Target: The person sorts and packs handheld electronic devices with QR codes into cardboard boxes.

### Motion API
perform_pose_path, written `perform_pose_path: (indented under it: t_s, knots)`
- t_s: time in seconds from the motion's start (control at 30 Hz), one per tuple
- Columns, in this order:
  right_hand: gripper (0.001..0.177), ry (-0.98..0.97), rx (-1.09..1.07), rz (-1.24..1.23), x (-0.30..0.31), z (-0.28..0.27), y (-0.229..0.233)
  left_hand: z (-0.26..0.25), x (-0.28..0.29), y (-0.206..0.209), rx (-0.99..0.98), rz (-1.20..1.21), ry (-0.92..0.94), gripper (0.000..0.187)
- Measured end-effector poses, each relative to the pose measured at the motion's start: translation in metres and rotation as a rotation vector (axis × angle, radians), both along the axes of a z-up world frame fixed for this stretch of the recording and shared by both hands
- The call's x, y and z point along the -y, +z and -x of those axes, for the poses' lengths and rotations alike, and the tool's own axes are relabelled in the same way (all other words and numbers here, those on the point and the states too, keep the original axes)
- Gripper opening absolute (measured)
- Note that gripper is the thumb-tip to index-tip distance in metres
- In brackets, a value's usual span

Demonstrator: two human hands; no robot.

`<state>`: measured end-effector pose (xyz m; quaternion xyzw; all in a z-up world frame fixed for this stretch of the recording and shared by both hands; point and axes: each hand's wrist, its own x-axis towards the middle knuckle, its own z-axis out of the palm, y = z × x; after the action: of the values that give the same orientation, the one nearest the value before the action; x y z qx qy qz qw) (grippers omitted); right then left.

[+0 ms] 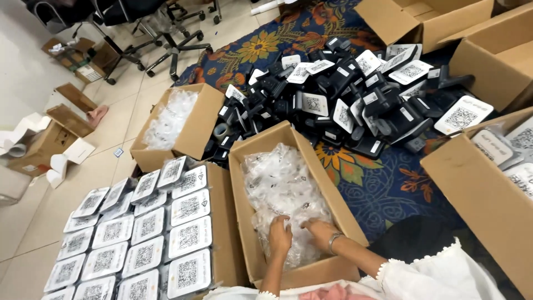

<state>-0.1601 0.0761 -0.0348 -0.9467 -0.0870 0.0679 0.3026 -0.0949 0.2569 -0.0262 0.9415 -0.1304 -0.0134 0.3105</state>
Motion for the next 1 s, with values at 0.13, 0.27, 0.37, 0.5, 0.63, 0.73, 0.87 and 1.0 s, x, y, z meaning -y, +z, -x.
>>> perform_pose_path:
  t_s: [0.13,0.27,0.37,0.5,0.63,0.73,0.87,1.0]
  knots:
    - [0.106,0.116,-0.489,0.305,-0.008,-0.003,-0.010,0.012,-0.011,-0.039,-0.186,-0.116,-0.079,0.051]
    - [0.078,0.105,-0.319,0.024,-0.005,-0.002,0.002,0.019,0.000,-0.002,0.004,0.016,-0.023,0.036]
    - [0.068,0.148,-0.193,-0.248,-0.002,-0.011,-0.021,0.015,-0.001,-0.008,0.005,0.021,-0.006,0.041]
    - [0.059,0.337,-0.151,-0.251,-0.005,-0.018,-0.049,0.014,-0.006,-0.013,0.032,0.093,-0.006,0.048]
    - [0.054,0.306,-0.035,-0.287,-0.003,-0.025,-0.073,0.024,-0.004,0.017,0.013,0.088,-0.015,0.051]
    - [0.020,0.161,-0.017,-0.721,0.000,-0.020,-0.021,0.024,0.001,0.043,0.191,0.559,-0.168,0.030]
    - [0.018,0.079,0.022,-0.814,0.017,-0.013,0.059,0.018,0.005,0.093,-0.084,0.674,-0.181,0.035]
    - [0.028,0.040,-0.016,-1.132,0.051,-0.023,0.117,0.006,0.016,0.114,-0.119,0.625,-0.319,0.026]
